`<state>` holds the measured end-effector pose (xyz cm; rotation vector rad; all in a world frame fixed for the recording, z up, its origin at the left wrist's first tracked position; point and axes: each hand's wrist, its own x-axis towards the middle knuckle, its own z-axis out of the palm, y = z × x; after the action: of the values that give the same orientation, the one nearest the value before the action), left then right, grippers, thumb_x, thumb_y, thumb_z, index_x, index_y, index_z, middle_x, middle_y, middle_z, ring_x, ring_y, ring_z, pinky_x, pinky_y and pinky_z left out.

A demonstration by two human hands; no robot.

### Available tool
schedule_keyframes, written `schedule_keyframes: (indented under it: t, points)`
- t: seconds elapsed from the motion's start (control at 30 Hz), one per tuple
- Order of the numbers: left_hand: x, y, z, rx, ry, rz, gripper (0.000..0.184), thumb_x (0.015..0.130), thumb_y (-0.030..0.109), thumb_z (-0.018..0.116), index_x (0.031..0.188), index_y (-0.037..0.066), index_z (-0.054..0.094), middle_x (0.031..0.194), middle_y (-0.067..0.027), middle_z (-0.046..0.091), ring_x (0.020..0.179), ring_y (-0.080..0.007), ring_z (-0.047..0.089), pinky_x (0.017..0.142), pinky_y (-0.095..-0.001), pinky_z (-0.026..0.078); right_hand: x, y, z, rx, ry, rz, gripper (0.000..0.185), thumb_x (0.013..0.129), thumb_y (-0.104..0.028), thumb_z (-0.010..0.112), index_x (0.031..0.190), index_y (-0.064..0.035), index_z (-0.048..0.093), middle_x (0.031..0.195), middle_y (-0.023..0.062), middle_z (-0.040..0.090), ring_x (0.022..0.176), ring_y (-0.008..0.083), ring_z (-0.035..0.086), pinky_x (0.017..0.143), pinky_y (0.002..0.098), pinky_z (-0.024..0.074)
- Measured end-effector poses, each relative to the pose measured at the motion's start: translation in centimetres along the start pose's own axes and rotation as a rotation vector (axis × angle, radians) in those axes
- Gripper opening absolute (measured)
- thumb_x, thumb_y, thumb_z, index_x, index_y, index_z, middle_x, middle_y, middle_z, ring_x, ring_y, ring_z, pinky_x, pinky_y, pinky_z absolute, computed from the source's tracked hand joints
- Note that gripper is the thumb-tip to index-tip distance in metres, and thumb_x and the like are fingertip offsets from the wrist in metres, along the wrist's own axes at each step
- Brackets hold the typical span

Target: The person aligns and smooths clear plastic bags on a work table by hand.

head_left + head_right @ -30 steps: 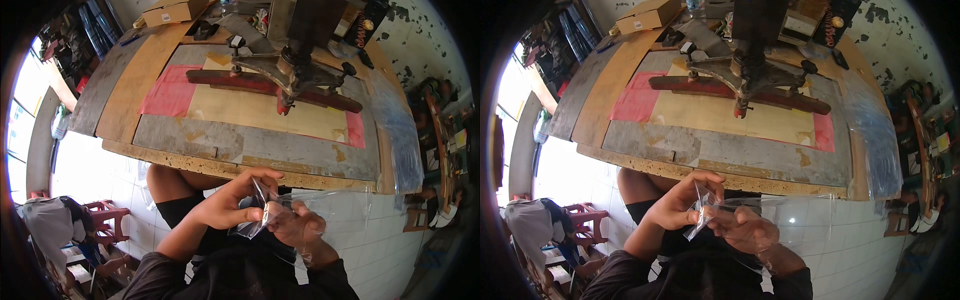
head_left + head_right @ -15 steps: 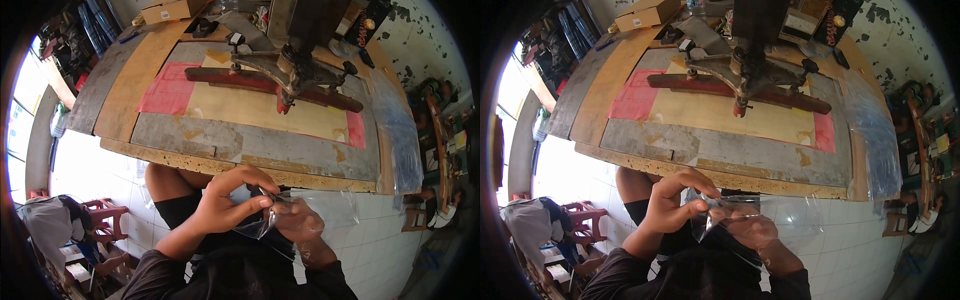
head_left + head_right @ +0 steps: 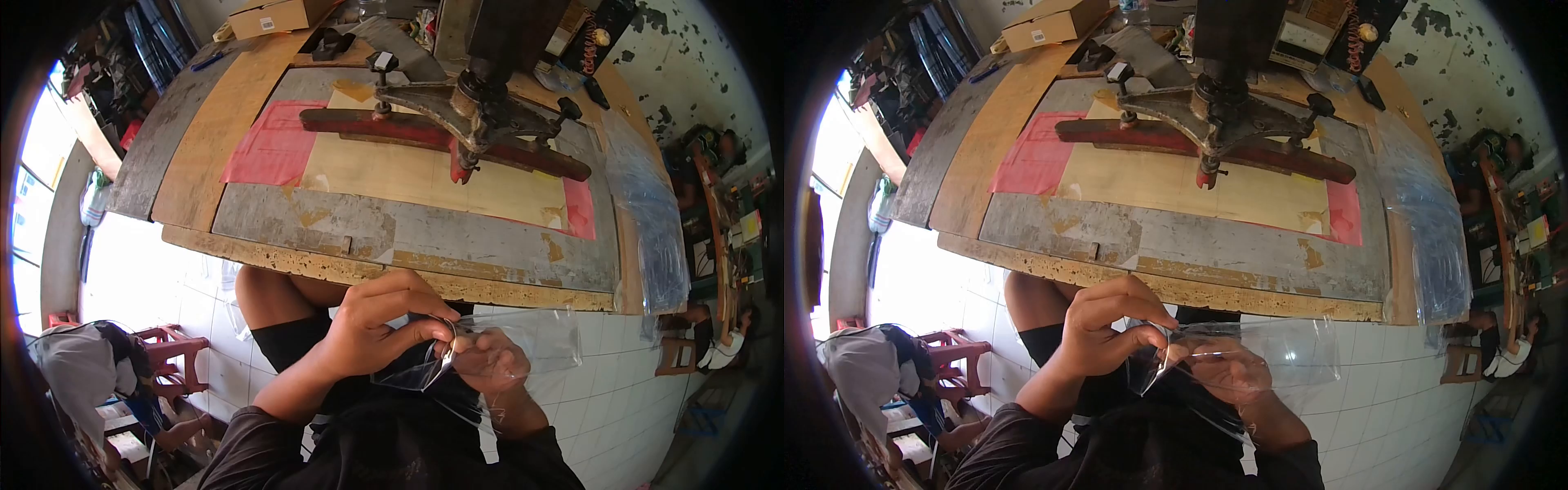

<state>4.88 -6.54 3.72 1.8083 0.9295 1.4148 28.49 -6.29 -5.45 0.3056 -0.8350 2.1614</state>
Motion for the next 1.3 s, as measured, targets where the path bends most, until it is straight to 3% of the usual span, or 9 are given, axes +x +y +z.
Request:
schedule_keyframes:
  t: [0.2, 0.27, 0.5, 0.73, 0.97, 1.1, 1.2, 1.3]
  points:
    - [0.0, -0.7, 0.4, -0.005, 0.003, 0.063, 0.028, 0.083, 0.009, 0.089, 0.107, 0.003, 0.076, 0.099, -0.0089, 0.077, 0.091, -0.0254, 0.075, 0.077, -0.0353, 0.059, -0.3, 0.2, -0.3, 0.063, -0.017, -0.011, 0.059, 0.11, -0.042, 0.052, 0.156, -0.0054, 0.053, 0.163, 0.0268, 0.047, 0.146, 0.0425, 0.043, 0.121, 0.0576, 0.0289]
    - [0.0, -0.7, 0.7, -0.097, 0.022, -0.019, 0.028, 0.086, 0.027, 0.086, 0.098, 0.002, 0.079, 0.094, -0.0095, 0.077, 0.086, -0.0244, 0.075, 0.075, -0.0346, 0.058, 0.0, 0.2, -0.1, 0.069, -0.035, 0.001, 0.059, 0.11, -0.042, 0.052, 0.157, -0.0068, 0.052, 0.164, 0.0261, 0.045, 0.145, 0.0412, 0.043, 0.119, 0.0558, 0.0304]
    - [0.1, -1.1, 0.7, -0.076, 0.029, 0.045, 0.03, 0.086, 0.028, 0.086, 0.099, 0.002, 0.08, 0.094, -0.0092, 0.077, 0.085, -0.0245, 0.075, 0.073, -0.0345, 0.057, 0.0, -0.2, 0.8, 0.022, 0.017, 0.017, 0.06, 0.11, -0.049, 0.051, 0.158, -0.0122, 0.052, 0.167, 0.0228, 0.042, 0.143, 0.0391, 0.043, 0.115, 0.0509, 0.0349]
    - [0.5, -1.1, 0.4, -0.096, -0.008, 0.005, 0.018, 0.091, 0.019, 0.084, 0.096, 0.003, 0.077, 0.094, -0.0088, 0.077, 0.088, -0.0236, 0.074, 0.078, -0.035, 0.056, -0.2, 0.1, 0.1, -0.082, 0.036, -0.019, 0.058, 0.109, -0.05, 0.054, 0.152, -0.0113, 0.059, 0.167, 0.0222, 0.044, 0.14, 0.0399, 0.048, 0.113, 0.0483, 0.0361]
    - [0.3, -0.8, 0.6, -0.05, 0.012, -0.007, 0.007, 0.093, 0.006, 0.081, 0.094, 0.003, 0.074, 0.095, -0.0096, 0.076, 0.089, -0.0239, 0.075, 0.081, -0.0356, 0.057, -0.2, 0.0, 0.7, -0.182, 0.107, -0.048, 0.06, 0.11, -0.046, 0.052, 0.151, -0.0036, 0.057, 0.158, 0.0281, 0.052, 0.148, 0.0413, 0.045, 0.124, 0.0573, 0.03]
    - [0.3, -0.7, 0.6, -0.04, 0.007, 0.034, 0.007, 0.093, 0.003, 0.079, 0.097, 0.003, 0.074, 0.097, -0.0107, 0.077, 0.089, -0.0252, 0.075, 0.082, -0.0356, 0.058, -0.6, 0.2, 0.1, -0.161, 0.086, -0.069, 0.063, 0.111, -0.046, 0.05, 0.152, 0.0, 0.054, 0.157, 0.0312, 0.05, 0.15, 0.041, 0.044, 0.125, 0.0567, 0.0286]
    - [0.1, -0.7, 0.4, -0.184, 0.046, -0.049, 0.013, 0.092, -0.003, 0.075, 0.103, 0.003, 0.073, 0.101, -0.0128, 0.078, 0.092, -0.0282, 0.076, 0.083, -0.0366, 0.057, -0.4, 0.4, 0.1, -0.132, 0.096, -0.1, 0.066, 0.11, -0.049, 0.051, 0.151, 0.0028, 0.055, 0.158, 0.0326, 0.049, 0.151, 0.0396, 0.043, 0.127, 0.0536, 0.0245]
    - [0.3, -0.6, -0.9, -0.068, -0.08, 0.091, 0.021, 0.089, 0.001, 0.078, 0.109, 0.003, 0.071, 0.113, -0.0167, 0.078, 0.101, -0.0314, 0.075, 0.088, -0.0395, 0.057, -1.9, -0.1, -1.3, -0.118, 0.137, -0.063, 0.069, 0.108, -0.051, 0.053, 0.151, 0.0035, 0.056, 0.158, 0.0322, 0.049, 0.152, 0.0391, 0.041, 0.128, 0.0523, 0.0208]
